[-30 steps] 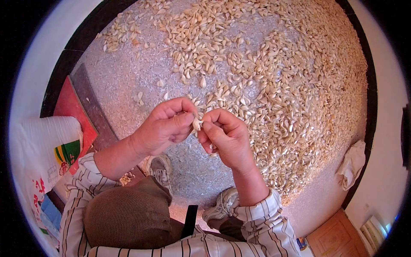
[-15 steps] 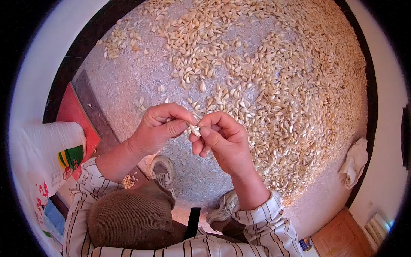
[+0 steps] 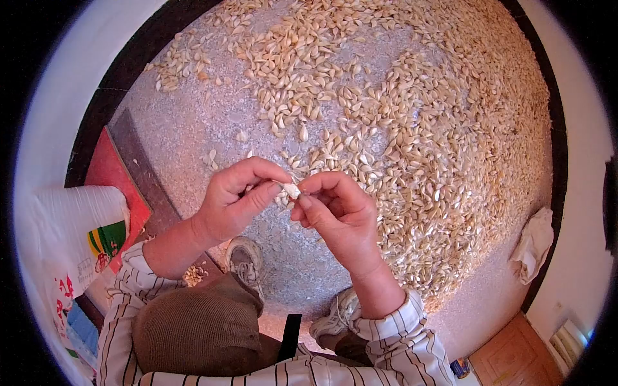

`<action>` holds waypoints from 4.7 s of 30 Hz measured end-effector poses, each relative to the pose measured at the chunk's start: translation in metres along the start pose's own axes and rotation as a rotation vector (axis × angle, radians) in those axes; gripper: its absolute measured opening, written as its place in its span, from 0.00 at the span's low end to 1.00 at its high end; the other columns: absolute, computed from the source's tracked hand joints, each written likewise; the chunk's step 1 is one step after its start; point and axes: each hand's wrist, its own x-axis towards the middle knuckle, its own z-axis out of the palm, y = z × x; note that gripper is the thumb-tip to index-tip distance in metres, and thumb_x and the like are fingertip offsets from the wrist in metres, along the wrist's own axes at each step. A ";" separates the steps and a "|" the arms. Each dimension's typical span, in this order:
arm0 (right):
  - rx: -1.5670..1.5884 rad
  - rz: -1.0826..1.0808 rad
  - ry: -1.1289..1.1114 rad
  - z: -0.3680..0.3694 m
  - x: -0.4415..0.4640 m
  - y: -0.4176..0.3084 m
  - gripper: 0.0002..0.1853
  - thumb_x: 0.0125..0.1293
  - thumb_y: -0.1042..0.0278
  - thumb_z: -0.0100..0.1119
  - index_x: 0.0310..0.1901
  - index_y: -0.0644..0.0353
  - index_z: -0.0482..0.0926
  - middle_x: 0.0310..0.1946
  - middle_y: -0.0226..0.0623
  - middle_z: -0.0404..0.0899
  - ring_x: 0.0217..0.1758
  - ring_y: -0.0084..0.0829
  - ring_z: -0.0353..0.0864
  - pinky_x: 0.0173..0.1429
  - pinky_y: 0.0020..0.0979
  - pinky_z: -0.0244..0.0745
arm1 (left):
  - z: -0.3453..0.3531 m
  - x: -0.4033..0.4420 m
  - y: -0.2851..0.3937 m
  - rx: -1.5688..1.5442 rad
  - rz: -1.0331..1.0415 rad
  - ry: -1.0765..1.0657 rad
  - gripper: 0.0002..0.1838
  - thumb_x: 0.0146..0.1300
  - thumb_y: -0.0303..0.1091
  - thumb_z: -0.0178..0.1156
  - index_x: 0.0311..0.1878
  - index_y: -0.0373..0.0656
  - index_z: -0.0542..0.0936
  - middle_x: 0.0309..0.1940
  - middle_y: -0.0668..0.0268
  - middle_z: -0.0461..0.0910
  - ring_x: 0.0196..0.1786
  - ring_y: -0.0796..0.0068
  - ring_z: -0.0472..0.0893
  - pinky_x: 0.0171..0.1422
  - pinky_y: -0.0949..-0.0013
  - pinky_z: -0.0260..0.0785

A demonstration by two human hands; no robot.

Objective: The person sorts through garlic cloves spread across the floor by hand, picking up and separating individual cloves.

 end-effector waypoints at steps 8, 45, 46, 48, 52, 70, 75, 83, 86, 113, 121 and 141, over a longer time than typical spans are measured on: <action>-0.150 -0.051 0.044 0.003 0.000 0.004 0.06 0.57 0.81 0.52 0.35 0.64 0.68 0.27 0.31 0.73 0.28 0.18 0.74 0.31 0.19 0.70 | 0.006 -0.001 -0.002 0.046 -0.051 -0.006 0.05 0.59 0.26 0.53 0.37 0.36 0.72 0.30 0.70 0.72 0.34 0.85 0.70 0.39 0.81 0.63; 0.143 0.079 -0.107 -0.009 0.007 0.005 0.09 0.58 0.77 0.54 0.41 0.62 0.71 0.29 0.27 0.72 0.30 0.14 0.71 0.30 0.15 0.66 | 0.013 0.000 -0.003 -0.170 -0.243 0.021 0.06 0.63 0.33 0.49 0.33 0.41 0.70 0.17 0.77 0.63 0.18 0.90 0.59 0.20 0.83 0.50; 0.174 0.090 -0.107 -0.010 0.008 0.007 0.08 0.59 0.74 0.54 0.41 0.62 0.71 0.28 0.28 0.73 0.28 0.15 0.71 0.28 0.16 0.65 | 0.011 0.000 -0.002 -0.159 -0.239 0.006 0.06 0.63 0.33 0.49 0.33 0.41 0.70 0.17 0.77 0.63 0.17 0.90 0.58 0.19 0.83 0.50; 0.206 0.109 -0.100 -0.011 0.008 0.010 0.07 0.60 0.73 0.53 0.40 0.62 0.71 0.27 0.29 0.74 0.25 0.16 0.71 0.26 0.16 0.65 | 0.010 -0.001 -0.002 -0.149 -0.236 -0.008 0.06 0.63 0.33 0.49 0.34 0.41 0.70 0.16 0.77 0.62 0.17 0.90 0.58 0.19 0.83 0.50; 0.342 0.142 -0.090 -0.011 0.008 0.013 0.06 0.63 0.71 0.49 0.39 0.61 0.70 0.26 0.34 0.77 0.22 0.18 0.72 0.23 0.17 0.63 | 0.011 -0.002 -0.002 -0.481 -0.391 -0.010 0.06 0.63 0.33 0.49 0.35 0.41 0.70 0.16 0.77 0.62 0.16 0.90 0.58 0.19 0.83 0.49; 0.331 0.165 0.088 -0.043 0.018 0.040 0.03 0.61 0.74 0.48 0.36 0.61 0.69 0.28 0.33 0.75 0.25 0.20 0.73 0.26 0.19 0.65 | 0.015 0.006 -0.022 -0.299 -0.631 0.166 0.07 0.61 0.30 0.50 0.41 0.39 0.72 0.16 0.78 0.62 0.16 0.90 0.57 0.17 0.82 0.47; 0.352 0.131 0.097 -0.058 0.021 0.059 0.05 0.61 0.73 0.49 0.39 0.61 0.71 0.25 0.29 0.71 0.24 0.17 0.67 0.25 0.16 0.60 | 0.008 0.002 -0.037 -0.304 -0.635 0.178 0.08 0.62 0.31 0.50 0.42 0.39 0.72 0.16 0.78 0.60 0.15 0.90 0.55 0.17 0.83 0.44; -0.216 0.051 0.272 -0.091 0.023 0.097 0.07 0.60 0.73 0.50 0.40 0.60 0.70 0.20 0.24 0.67 0.23 0.14 0.64 0.25 0.18 0.59 | 0.005 0.001 -0.042 -0.319 -0.671 0.153 0.05 0.61 0.32 0.50 0.31 0.42 0.70 0.13 0.78 0.59 0.13 0.89 0.56 0.15 0.82 0.46; -0.458 0.016 0.223 -0.098 0.019 0.096 0.08 0.58 0.74 0.51 0.41 0.61 0.70 0.19 0.23 0.66 0.23 0.13 0.64 0.26 0.19 0.60 | 0.007 0.000 -0.040 -0.355 -0.666 0.126 0.06 0.61 0.32 0.52 0.29 0.42 0.70 0.13 0.77 0.60 0.13 0.89 0.55 0.15 0.82 0.44; -0.989 -0.188 0.073 -0.083 0.014 0.064 0.10 0.57 0.67 0.55 0.37 0.63 0.71 0.29 0.42 0.74 0.32 0.40 0.75 0.36 0.34 0.70 | -0.029 -0.008 -0.075 -0.372 -0.817 -0.056 0.04 0.59 0.31 0.54 0.31 0.45 0.70 0.16 0.78 0.61 0.15 0.89 0.57 0.16 0.83 0.46; -0.693 -0.092 -0.085 -0.012 0.019 0.075 0.07 0.56 0.71 0.50 0.33 0.64 0.66 0.25 0.52 0.73 0.32 0.53 0.74 0.34 0.45 0.68 | -0.013 -0.014 -0.079 -0.540 -0.810 -0.048 0.04 0.60 0.33 0.53 0.33 0.45 0.70 0.17 0.78 0.62 0.17 0.89 0.58 0.17 0.83 0.46; -1.142 0.139 -0.379 -0.048 -0.013 0.113 0.08 0.55 0.70 0.51 0.36 0.61 0.73 0.32 0.48 0.74 0.37 0.47 0.74 0.40 0.41 0.69 | -0.029 -0.016 -0.088 -0.461 -0.859 0.168 0.09 0.63 0.37 0.48 0.29 0.44 0.68 0.12 0.78 0.56 0.13 0.88 0.54 0.15 0.82 0.44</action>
